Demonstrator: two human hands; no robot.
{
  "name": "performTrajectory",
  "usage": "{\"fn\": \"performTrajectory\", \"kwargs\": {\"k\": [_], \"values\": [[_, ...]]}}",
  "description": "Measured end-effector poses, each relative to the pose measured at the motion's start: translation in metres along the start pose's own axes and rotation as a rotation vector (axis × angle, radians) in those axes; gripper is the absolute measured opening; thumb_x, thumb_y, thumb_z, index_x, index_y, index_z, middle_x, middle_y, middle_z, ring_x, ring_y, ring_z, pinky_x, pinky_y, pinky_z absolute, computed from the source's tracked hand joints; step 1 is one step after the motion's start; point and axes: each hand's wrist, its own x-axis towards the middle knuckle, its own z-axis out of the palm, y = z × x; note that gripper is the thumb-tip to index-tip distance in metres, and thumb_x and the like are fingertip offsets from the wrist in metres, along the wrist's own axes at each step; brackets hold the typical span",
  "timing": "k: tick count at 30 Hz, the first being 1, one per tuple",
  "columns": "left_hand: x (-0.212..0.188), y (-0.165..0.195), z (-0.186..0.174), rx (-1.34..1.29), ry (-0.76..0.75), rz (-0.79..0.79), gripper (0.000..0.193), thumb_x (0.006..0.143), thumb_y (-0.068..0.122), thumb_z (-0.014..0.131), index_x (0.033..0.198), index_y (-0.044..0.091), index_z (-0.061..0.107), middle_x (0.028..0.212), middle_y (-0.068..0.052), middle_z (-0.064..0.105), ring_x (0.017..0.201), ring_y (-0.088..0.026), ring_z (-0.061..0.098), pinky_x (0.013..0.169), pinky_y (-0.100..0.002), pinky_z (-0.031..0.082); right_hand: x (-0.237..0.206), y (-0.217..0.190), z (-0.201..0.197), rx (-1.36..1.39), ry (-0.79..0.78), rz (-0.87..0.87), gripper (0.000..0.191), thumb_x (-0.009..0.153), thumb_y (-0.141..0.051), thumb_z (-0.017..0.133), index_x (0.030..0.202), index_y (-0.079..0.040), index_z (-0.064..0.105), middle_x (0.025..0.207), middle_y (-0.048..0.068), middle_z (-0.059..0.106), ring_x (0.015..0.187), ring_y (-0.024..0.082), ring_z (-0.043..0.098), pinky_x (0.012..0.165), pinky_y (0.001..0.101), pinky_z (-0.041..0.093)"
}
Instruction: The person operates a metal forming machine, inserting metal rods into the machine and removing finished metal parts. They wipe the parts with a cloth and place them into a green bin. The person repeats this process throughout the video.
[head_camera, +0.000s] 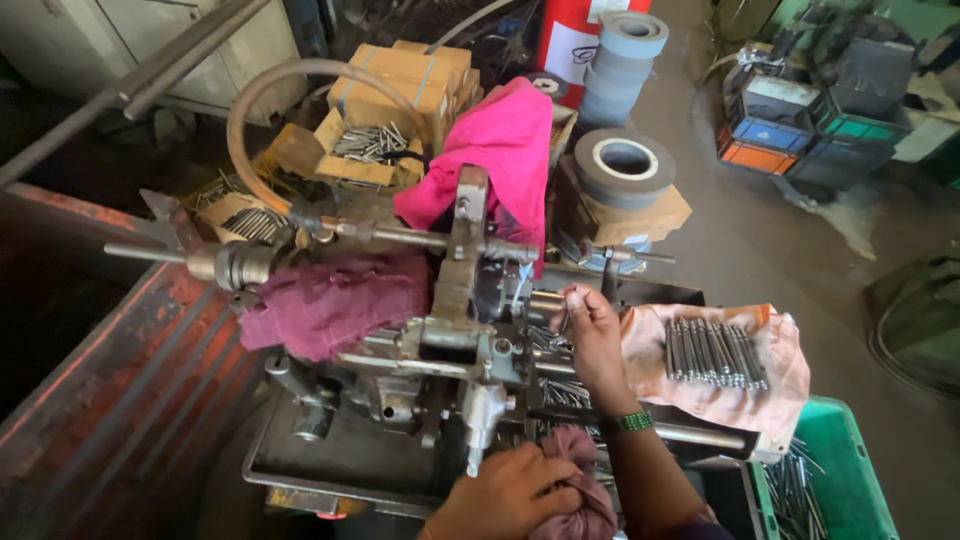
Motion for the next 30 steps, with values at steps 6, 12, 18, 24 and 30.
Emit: {"fn": "performTrajectory", "kwargs": {"k": [6,12,18,24,30], "values": [[-0.010,-0.021,0.013,-0.043,0.006,0.083,0.021,0.094,0.021,0.072,0.111,0.015,0.062,0.120,-0.003,0.061,0.096,-0.022,0.065,0.077,-0.036,0.058,0.002,0.002,0.003,-0.125,-0.004,0.024,0.020,0.105,-0.022,0.058,0.111,-0.006,0.067,0.078,-0.001,0.063,0.068,0.008,0.057,0.061,0.0225,0.045],[-0.014,-0.023,0.013,-0.035,0.079,0.092,0.023,0.093,0.024,0.069,0.112,0.016,0.059,0.124,-0.004,0.059,0.108,-0.028,0.069,0.080,-0.037,0.060,0.002,0.008,0.004,-0.129,-0.012,0.068,0.018,0.103,-0.019,0.061,0.109,-0.004,0.069,0.078,0.000,0.064,0.069,0.008,0.059,0.063,0.0236,0.049],[-0.016,-0.006,0.020,0.211,-0.037,-0.032,0.021,0.089,0.030,0.066,0.108,0.022,0.062,0.120,0.002,0.060,0.094,-0.021,0.065,0.069,-0.035,0.057,-0.002,0.010,0.002,-0.108,-0.066,0.027,0.018,0.102,-0.018,0.063,0.107,-0.002,0.069,0.083,-0.001,0.065,0.070,0.008,0.059,0.064,0.0246,0.051],[-0.012,-0.002,0.021,0.229,-0.103,-0.039,0.017,0.091,0.035,0.068,0.102,0.022,0.062,0.116,0.002,0.059,0.093,-0.023,0.064,0.064,-0.037,0.057,-0.001,0.007,0.001,-0.181,-0.094,0.053,0.018,0.100,-0.017,0.064,0.107,-0.002,0.071,0.083,-0.001,0.066,0.069,0.007,0.059,0.064,0.0248,0.050],[-0.008,-0.005,0.028,0.220,-0.025,-0.028,0.014,0.091,0.033,0.068,0.103,0.028,0.063,0.116,0.003,0.061,0.093,-0.023,0.066,0.068,-0.038,0.059,0.001,0.005,-0.004,-0.218,-0.139,0.024,0.020,0.101,-0.018,0.064,0.107,0.000,0.072,0.085,-0.002,0.066,0.069,0.008,0.060,0.065,0.0247,0.050]]}}
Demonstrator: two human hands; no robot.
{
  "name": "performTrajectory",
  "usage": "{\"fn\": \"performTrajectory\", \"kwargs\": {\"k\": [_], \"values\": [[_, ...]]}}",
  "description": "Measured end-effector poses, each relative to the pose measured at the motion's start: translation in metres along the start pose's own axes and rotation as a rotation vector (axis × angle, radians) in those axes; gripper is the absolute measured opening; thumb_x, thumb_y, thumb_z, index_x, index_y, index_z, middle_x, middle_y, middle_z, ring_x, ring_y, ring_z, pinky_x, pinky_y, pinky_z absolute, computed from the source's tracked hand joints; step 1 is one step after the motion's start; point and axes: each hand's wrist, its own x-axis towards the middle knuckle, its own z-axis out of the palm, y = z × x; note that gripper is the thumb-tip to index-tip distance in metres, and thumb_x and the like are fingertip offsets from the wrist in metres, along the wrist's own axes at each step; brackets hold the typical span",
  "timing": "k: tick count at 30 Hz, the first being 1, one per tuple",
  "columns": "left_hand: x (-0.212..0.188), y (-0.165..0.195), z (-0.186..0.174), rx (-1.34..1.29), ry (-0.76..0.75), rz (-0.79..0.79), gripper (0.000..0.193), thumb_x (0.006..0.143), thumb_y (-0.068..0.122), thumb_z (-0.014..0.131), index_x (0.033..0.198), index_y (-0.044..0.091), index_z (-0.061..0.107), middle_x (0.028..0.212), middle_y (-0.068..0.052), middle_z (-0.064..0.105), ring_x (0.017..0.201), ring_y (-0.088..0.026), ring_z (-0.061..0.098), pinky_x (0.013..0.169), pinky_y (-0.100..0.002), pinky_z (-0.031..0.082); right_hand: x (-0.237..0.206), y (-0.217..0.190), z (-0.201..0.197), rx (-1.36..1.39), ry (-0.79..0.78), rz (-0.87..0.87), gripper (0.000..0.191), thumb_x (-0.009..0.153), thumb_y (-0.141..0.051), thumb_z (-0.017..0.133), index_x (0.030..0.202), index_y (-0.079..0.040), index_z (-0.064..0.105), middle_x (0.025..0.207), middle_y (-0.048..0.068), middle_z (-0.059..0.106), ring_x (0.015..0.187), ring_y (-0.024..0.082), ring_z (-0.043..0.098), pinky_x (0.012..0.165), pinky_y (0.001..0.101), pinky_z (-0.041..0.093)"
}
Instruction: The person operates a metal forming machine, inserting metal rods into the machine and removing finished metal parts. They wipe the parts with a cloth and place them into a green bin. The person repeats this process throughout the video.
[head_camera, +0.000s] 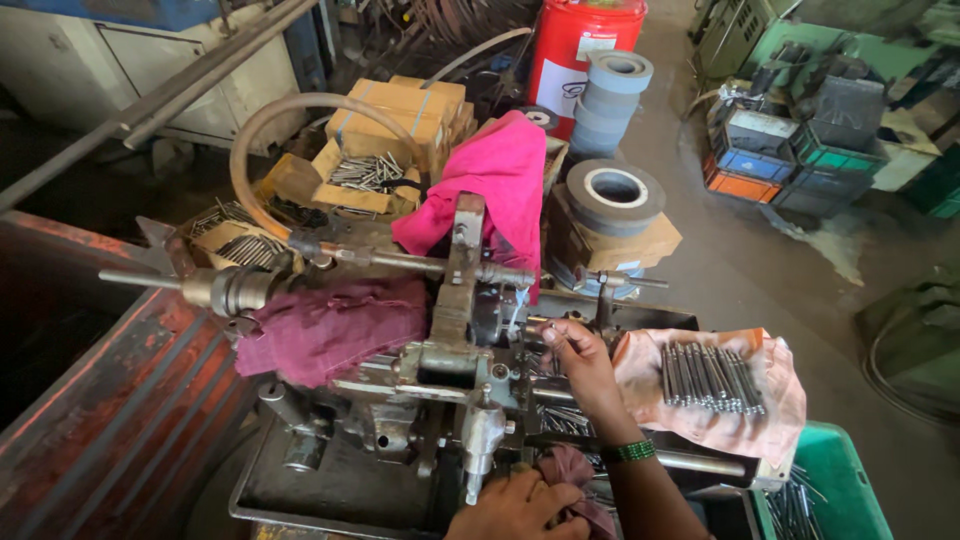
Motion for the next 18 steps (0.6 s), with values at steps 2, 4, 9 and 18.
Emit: {"fn": "performTrajectory", "kwargs": {"k": [2,4,9,18], "values": [[-0.001,-0.001,0.009,0.052,0.022,-0.013,0.014,0.091,0.031,0.068,0.103,0.026,0.065,0.113,0.004,0.061,0.091,-0.023,0.066,0.065,-0.035,0.059,0.000,-0.003,-0.002,0.007,-0.015,0.028,0.020,0.101,-0.017,0.063,0.109,-0.001,0.072,0.083,-0.001,0.065,0.068,0.008,0.060,0.064,0.0248,0.050],[-0.005,-0.005,0.021,0.057,0.059,-0.003,0.013,0.092,0.030,0.069,0.105,0.027,0.067,0.111,0.004,0.063,0.088,-0.022,0.067,0.062,-0.033,0.059,0.000,-0.008,-0.004,0.031,-0.038,0.068,0.020,0.100,-0.017,0.063,0.111,-0.002,0.072,0.081,0.001,0.065,0.067,0.008,0.060,0.063,0.0251,0.049],[-0.011,-0.021,0.062,-0.129,0.234,-0.217,0.014,0.091,0.032,0.074,0.103,0.026,0.071,0.095,0.002,0.065,0.071,-0.019,0.067,0.054,-0.031,0.057,0.004,-0.012,-0.003,-0.036,-0.023,0.062,0.020,0.098,-0.015,0.063,0.110,-0.002,0.072,0.089,-0.001,0.070,0.068,0.007,0.060,0.065,0.0242,0.051],[-0.021,-0.021,0.085,-0.007,0.211,-0.253,0.015,0.089,0.037,0.077,0.096,0.027,0.069,0.075,0.001,0.062,0.054,-0.012,0.064,0.045,-0.028,0.054,0.010,0.011,-0.004,-0.088,-0.033,-0.032,0.015,0.097,-0.011,0.067,0.104,0.001,0.072,0.094,0.002,0.060,0.073,0.008,0.063,0.065,0.0240,0.057]]}}
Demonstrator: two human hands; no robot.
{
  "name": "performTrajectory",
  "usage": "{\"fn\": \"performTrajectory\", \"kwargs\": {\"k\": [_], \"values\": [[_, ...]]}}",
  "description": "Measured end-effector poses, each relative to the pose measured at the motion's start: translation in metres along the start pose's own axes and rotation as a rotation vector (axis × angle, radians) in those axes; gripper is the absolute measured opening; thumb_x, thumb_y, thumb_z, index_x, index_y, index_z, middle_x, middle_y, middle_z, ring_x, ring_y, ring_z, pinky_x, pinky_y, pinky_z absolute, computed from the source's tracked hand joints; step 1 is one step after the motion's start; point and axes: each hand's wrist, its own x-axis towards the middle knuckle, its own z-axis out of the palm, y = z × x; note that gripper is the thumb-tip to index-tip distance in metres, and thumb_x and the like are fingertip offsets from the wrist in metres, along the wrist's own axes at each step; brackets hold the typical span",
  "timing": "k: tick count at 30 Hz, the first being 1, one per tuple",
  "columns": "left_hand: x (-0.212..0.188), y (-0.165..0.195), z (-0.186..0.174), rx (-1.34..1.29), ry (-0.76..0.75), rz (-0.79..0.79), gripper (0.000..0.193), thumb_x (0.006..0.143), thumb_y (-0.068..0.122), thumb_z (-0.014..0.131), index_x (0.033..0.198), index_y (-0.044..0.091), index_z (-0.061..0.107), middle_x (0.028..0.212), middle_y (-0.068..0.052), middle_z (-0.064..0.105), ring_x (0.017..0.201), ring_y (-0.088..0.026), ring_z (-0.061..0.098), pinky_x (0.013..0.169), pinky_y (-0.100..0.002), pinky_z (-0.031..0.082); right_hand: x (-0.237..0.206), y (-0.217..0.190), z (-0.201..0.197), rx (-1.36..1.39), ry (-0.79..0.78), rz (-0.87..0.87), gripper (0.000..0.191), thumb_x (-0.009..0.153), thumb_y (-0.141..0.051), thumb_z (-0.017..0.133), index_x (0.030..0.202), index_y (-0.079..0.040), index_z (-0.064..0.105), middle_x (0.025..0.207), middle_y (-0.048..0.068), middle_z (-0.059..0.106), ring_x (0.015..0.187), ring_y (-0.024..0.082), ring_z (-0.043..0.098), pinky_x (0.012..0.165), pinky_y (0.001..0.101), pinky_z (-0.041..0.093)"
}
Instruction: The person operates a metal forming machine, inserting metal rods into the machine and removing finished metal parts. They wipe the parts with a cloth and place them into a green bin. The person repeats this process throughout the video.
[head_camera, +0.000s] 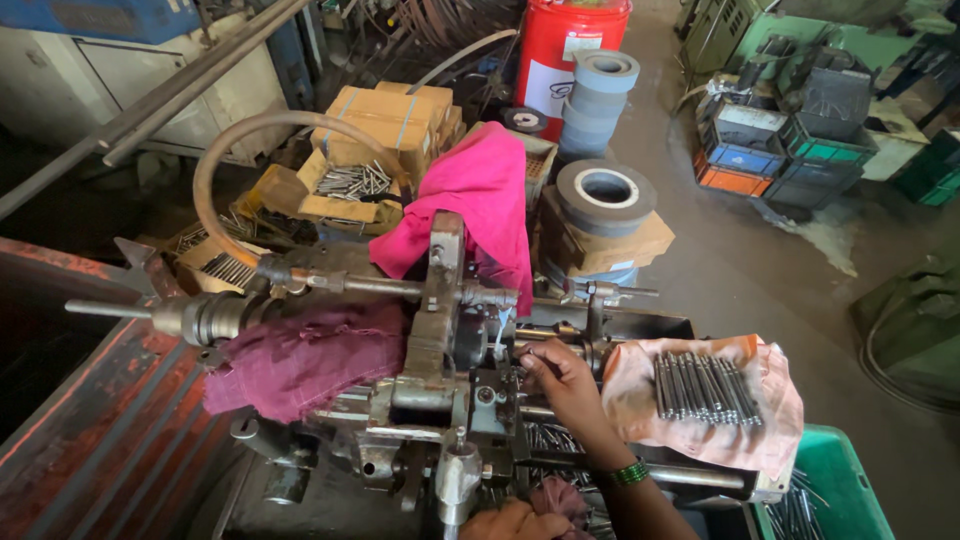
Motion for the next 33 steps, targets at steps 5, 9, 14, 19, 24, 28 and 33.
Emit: {"fn": "performTrajectory", "kwargs": {"k": [5,9,14,19,24,28,33], "values": [[0.005,0.005,-0.011,0.018,-0.070,-0.026,0.013,0.083,0.038,0.077,0.089,0.028,0.070,0.065,-0.001,0.058,0.045,-0.012,0.062,0.039,-0.030,0.053,-0.001,0.000,0.001,0.004,0.005,-0.021,0.015,0.097,-0.011,0.067,0.106,0.000,0.072,0.096,0.003,0.061,0.074,0.008,0.064,0.066,0.0237,0.057],[0.006,0.003,-0.016,-0.017,-0.161,-0.008,0.013,0.086,0.037,0.076,0.093,0.027,0.071,0.066,-0.001,0.056,0.047,-0.012,0.063,0.039,-0.031,0.053,-0.003,-0.001,0.004,-0.067,0.076,-0.076,0.012,0.096,-0.008,0.069,0.103,0.001,0.072,0.100,0.004,0.061,0.077,0.010,0.063,0.067,0.0245,0.056],[0.005,0.000,-0.016,-0.012,-0.164,0.044,0.012,0.089,0.035,0.075,0.096,0.026,0.071,0.066,0.000,0.055,0.047,-0.011,0.062,0.039,-0.030,0.053,-0.004,0.000,0.003,0.001,0.122,-0.079,0.012,0.095,-0.008,0.068,0.103,0.001,0.070,0.104,0.004,0.060,0.083,0.011,0.066,0.071,0.0253,0.059],[0.001,-0.001,-0.014,-0.045,-0.178,0.013,0.013,0.091,0.035,0.077,0.096,0.025,0.072,0.061,-0.001,0.055,0.044,-0.011,0.061,0.037,-0.030,0.052,-0.005,0.002,0.004,0.091,0.104,-0.095,0.012,0.095,-0.007,0.067,0.102,0.003,0.069,0.114,0.004,0.054,0.095,0.010,0.063,0.073,0.0287,0.064],[0.000,-0.003,-0.008,-0.005,-0.006,0.082,0.015,0.090,0.035,0.077,0.098,0.024,0.071,0.066,-0.001,0.060,0.047,-0.010,0.063,0.041,-0.029,0.053,-0.005,0.002,0.003,0.100,0.078,-0.053,0.013,0.096,-0.007,0.065,0.103,0.003,0.070,0.116,0.004,0.052,0.094,0.011,0.064,0.076,0.0285,0.063],[-0.003,-0.003,-0.009,-0.073,-0.081,0.032,0.018,0.091,0.037,0.078,0.100,0.023,0.073,0.065,-0.002,0.060,0.047,-0.012,0.065,0.040,-0.030,0.055,-0.005,0.002,0.003,0.063,0.096,-0.099,0.013,0.097,-0.008,0.067,0.102,0.004,0.070,0.116,0.004,0.053,0.094,0.012,0.064,0.075,0.0295,0.063],[-0.004,0.000,-0.011,-0.103,-0.101,-0.038,0.019,0.091,0.040,0.078,0.102,0.025,0.073,0.066,-0.003,0.060,0.052,-0.015,0.070,0.044,-0.035,0.058,-0.003,0.000,0.003,0.206,0.131,0.065,0.016,0.096,-0.010,0.066,0.106,0.002,0.067,0.115,0.002,0.053,0.091,0.014,0.067,0.077,0.0323,0.064]]}}
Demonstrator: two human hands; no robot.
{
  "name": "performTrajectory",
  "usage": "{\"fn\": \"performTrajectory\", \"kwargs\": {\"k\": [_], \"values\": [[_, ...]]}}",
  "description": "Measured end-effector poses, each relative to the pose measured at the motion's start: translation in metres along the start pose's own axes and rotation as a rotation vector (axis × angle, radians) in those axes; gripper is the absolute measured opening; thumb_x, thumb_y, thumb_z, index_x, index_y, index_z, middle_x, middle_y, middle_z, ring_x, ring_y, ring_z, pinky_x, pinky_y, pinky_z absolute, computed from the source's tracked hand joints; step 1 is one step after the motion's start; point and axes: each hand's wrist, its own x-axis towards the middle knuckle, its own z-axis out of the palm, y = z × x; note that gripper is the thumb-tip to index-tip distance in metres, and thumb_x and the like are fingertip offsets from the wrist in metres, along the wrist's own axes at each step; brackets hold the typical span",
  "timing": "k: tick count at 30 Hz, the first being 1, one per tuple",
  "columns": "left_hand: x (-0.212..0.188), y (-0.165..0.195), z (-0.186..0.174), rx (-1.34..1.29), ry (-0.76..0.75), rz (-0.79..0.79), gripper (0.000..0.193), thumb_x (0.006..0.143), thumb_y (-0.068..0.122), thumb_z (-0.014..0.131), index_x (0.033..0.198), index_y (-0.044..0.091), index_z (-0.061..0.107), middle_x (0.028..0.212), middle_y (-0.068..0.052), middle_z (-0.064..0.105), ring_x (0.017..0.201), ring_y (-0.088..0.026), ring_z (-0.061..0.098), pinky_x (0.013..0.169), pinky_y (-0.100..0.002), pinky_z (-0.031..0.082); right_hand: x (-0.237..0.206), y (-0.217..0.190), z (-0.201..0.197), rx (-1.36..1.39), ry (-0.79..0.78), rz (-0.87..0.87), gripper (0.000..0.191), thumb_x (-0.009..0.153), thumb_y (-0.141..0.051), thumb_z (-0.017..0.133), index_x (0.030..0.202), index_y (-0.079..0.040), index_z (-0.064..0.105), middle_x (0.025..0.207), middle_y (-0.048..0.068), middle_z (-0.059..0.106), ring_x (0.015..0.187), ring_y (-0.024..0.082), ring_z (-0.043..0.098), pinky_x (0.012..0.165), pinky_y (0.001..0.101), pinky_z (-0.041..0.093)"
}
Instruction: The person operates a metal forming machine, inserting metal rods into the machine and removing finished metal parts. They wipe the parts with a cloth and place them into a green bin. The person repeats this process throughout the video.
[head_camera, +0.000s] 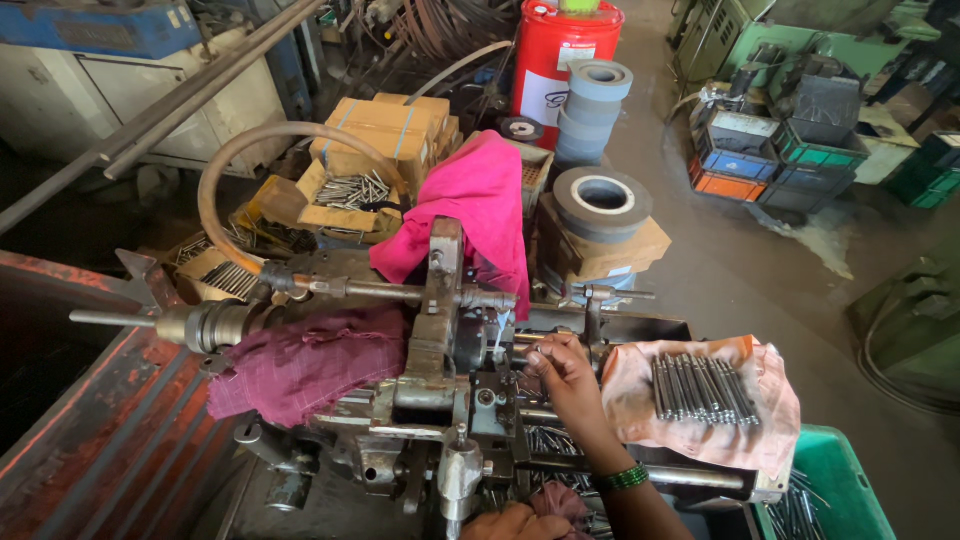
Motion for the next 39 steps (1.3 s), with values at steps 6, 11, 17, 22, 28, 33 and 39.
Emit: {"fn": "performTrajectory", "kwargs": {"k": [6,11,17,22,28,33,39], "values": [[0.000,-0.001,0.000,-0.057,-0.088,-0.037,0.021,0.093,0.040,0.080,0.103,0.022,0.075,0.065,-0.004,0.061,0.049,-0.016,0.069,0.041,-0.036,0.056,0.001,-0.001,0.000,0.017,0.001,0.030,0.017,0.096,-0.011,0.065,0.108,0.001,0.065,0.114,0.001,0.055,0.091,0.013,0.068,0.079,0.0343,0.065],[0.001,0.000,0.002,-0.041,-0.077,-0.030,0.022,0.092,0.040,0.080,0.102,0.022,0.075,0.063,-0.004,0.060,0.047,-0.015,0.068,0.038,-0.035,0.055,0.001,-0.001,-0.002,0.037,-0.006,0.031,0.017,0.096,-0.010,0.066,0.110,0.000,0.063,0.110,0.003,0.059,0.089,0.013,0.068,0.078,0.0333,0.064],[0.002,0.001,0.000,-0.065,-0.081,-0.045,0.021,0.091,0.041,0.080,0.099,0.022,0.075,0.063,-0.003,0.060,0.047,-0.014,0.068,0.040,-0.035,0.056,-0.001,-0.002,-0.002,0.061,-0.006,0.041,0.017,0.096,-0.010,0.066,0.111,-0.001,0.062,0.108,0.005,0.062,0.087,0.013,0.067,0.077,0.0333,0.064],[0.005,0.004,0.000,-0.049,-0.054,-0.036,0.020,0.094,0.041,0.080,0.097,0.022,0.074,0.062,-0.003,0.059,0.046,-0.013,0.067,0.040,-0.033,0.056,0.000,-0.002,-0.002,0.011,-0.015,0.009,0.017,0.096,-0.011,0.065,0.110,0.000,0.063,0.110,0.003,0.060,0.087,0.012,0.067,0.078,0.0332,0.064],[0.007,0.005,-0.001,-0.017,-0.091,-0.048,0.022,0.092,0.044,0.079,0.093,0.023,0.075,0.059,-0.002,0.057,0.042,-0.013,0.064,0.037,-0.032,0.053,0.000,-0.002,-0.003,0.010,-0.023,0.007,0.017,0.098,-0.011,0.065,0.111,0.000,0.063,0.107,0.005,0.062,0.085,0.011,0.066,0.077,0.0323,0.063],[0.003,0.003,0.006,0.019,-0.048,-0.036,0.022,0.091,0.045,0.080,0.090,0.023,0.074,0.059,-0.001,0.057,0.042,-0.012,0.062,0.037,-0.032,0.052,-0.001,-0.002,-0.003,0.019,-0.014,-0.004,0.016,0.097,-0.010,0.065,0.109,0.001,0.064,0.108,0.005,0.062,0.083,0.011,0.066,0.074,0.0314,0.062],[-0.011,-0.001,0.018,-0.018,0.059,-0.024,0.016,0.088,0.039,0.080,0.092,0.025,0.074,0.067,0.001,0.060,0.048,-0.012,0.062,0.041,-0.031,0.052,-0.002,0.001,0.001,-0.017,-0.005,-0.019,0.015,0.096,-0.010,0.066,0.106,0.001,0.066,0.107,0.003,0.060,0.083,0.011,0.065,0.072,0.0286,0.058]]}}
